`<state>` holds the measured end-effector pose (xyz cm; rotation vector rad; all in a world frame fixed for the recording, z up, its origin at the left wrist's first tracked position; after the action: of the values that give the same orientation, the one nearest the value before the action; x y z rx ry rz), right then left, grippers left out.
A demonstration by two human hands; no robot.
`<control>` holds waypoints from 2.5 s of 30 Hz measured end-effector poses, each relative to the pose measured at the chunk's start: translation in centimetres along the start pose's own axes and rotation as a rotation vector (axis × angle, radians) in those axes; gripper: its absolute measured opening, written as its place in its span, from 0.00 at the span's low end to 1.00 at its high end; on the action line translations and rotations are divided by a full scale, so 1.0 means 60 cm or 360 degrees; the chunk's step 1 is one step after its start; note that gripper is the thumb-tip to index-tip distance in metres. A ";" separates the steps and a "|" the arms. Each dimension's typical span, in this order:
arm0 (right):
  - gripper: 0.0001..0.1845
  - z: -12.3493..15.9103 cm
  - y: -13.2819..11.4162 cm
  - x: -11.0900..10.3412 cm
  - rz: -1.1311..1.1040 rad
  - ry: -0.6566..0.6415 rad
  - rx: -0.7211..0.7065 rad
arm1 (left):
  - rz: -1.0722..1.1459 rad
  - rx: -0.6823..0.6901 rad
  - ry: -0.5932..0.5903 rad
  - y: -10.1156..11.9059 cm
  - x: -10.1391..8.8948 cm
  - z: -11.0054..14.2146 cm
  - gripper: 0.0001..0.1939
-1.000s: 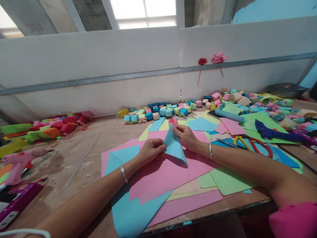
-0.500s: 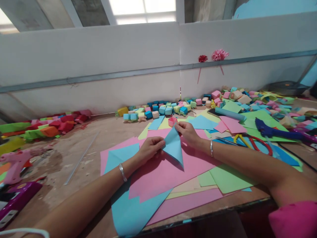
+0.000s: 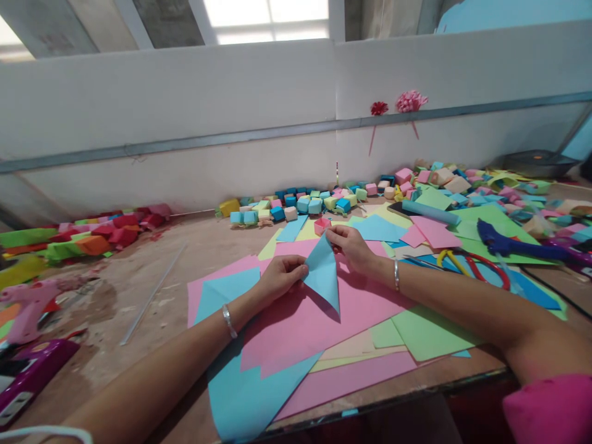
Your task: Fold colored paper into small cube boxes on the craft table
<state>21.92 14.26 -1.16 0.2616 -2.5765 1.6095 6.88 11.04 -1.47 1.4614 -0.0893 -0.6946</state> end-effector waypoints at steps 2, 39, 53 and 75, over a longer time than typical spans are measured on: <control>0.17 0.000 0.005 0.000 -0.0030 -0.0006 0.0015 | -0.0010 -0.0001 0.0004 0.000 0.000 0.000 0.15; 0.05 0.008 -0.056 0.008 0.0835 -0.0024 -0.0376 | 0.0180 -0.0113 -0.0264 0.015 0.069 0.036 0.16; 0.10 0.007 -0.048 0.012 0.0713 -0.0065 -0.0356 | 0.0248 -0.0112 -0.0330 0.015 0.080 0.041 0.16; 0.17 0.061 -0.032 0.075 0.0472 -0.0465 0.0223 | 0.0286 0.0168 0.0481 0.022 -0.023 0.021 0.18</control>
<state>17.93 9.75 -0.32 0.1371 -2.8307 1.9923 5.71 10.54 0.41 1.6217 -0.0234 -0.3225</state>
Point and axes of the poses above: each hand's wrist, its own z-axis away from the middle knuckle, its own x-axis out of the palm, y = z × x, the point moved 9 cm from there along -z, towards the middle knuckle, and after that the axes turned 10 degrees about -x, right-handed, at the moved point
